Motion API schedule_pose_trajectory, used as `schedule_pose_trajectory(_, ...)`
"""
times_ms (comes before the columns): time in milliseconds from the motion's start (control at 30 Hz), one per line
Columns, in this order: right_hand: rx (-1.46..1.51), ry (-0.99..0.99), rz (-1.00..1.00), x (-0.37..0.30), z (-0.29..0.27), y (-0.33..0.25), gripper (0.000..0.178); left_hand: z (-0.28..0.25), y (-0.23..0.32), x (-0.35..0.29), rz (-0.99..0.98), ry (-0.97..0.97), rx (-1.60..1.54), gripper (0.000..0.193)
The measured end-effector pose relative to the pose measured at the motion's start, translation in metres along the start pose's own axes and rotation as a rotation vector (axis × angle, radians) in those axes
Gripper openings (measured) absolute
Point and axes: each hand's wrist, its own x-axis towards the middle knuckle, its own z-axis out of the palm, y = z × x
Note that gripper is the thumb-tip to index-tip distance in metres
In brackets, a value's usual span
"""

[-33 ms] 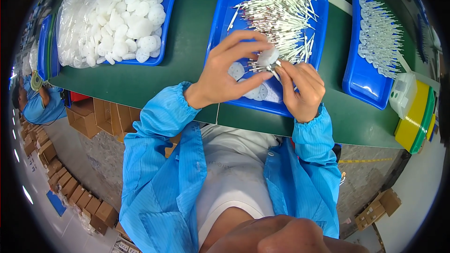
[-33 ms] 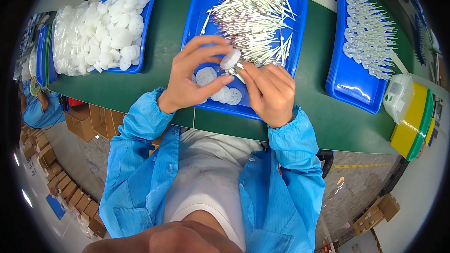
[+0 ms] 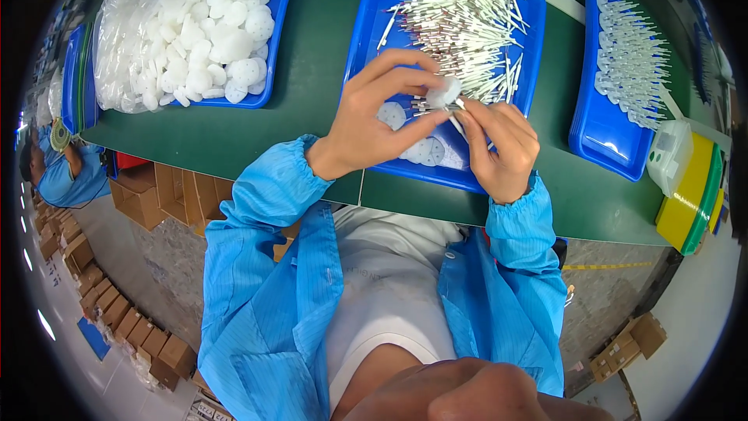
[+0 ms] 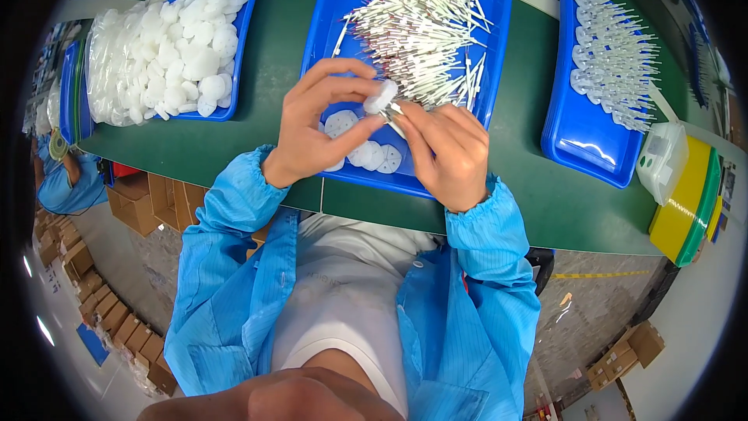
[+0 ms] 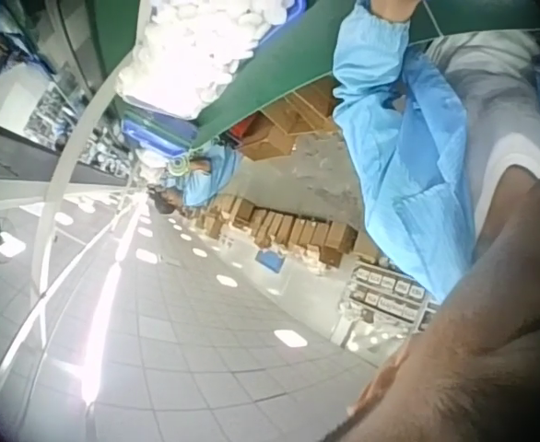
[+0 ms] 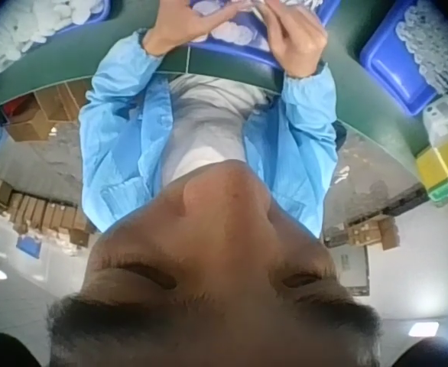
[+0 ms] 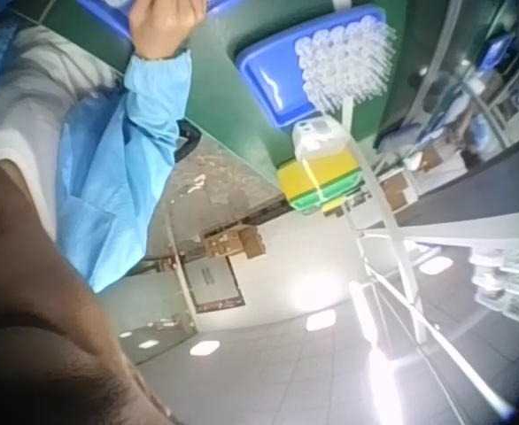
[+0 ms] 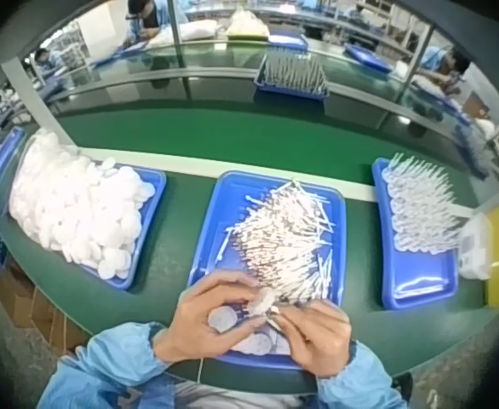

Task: The person unloads leads from a container onto a tray, empties circular plastic bases from a bag onto another tray, and assembles the parts by inserting the leads into the circular bases by hand.

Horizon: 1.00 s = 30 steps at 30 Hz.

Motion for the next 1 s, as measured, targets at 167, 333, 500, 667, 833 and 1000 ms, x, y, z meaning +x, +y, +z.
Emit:
schedule_pose_trajectory(167,-0.056,-0.231,0.112,0.002,-0.031,0.003,0.016,-0.002,-0.007,0.002,-0.083,0.093,-0.017,0.02)
schedule_pose_trajectory(333,-0.27,-0.53,0.016,-0.016,-0.059,0.015,0.017,-0.015,-0.001,0.002,-0.142,0.013,0.042,0.019)
schedule_pose_trajectory(500,-0.361,-0.626,0.015,-0.015,-0.048,0.013,0.014,-0.009,-0.01,-0.001,-0.176,0.031,-0.076,0.022)
schedule_pose_trajectory(667,-0.293,-0.649,-0.073,-0.023,-0.034,0.015,0.011,-0.01,-0.001,0.003,-0.429,0.108,-0.324,0.037)
schedule_pose_trajectory(833,-0.168,-0.51,0.074,-0.021,-0.047,0.019,0.018,-0.012,-0.001,0.007,-0.458,0.045,-0.412,0.039)
schedule_pose_trajectory(1000,-0.004,-0.277,0.161,0.003,-0.042,0.005,0.036,-0.006,-0.009,0.002,-0.393,0.019,-0.48,0.035)
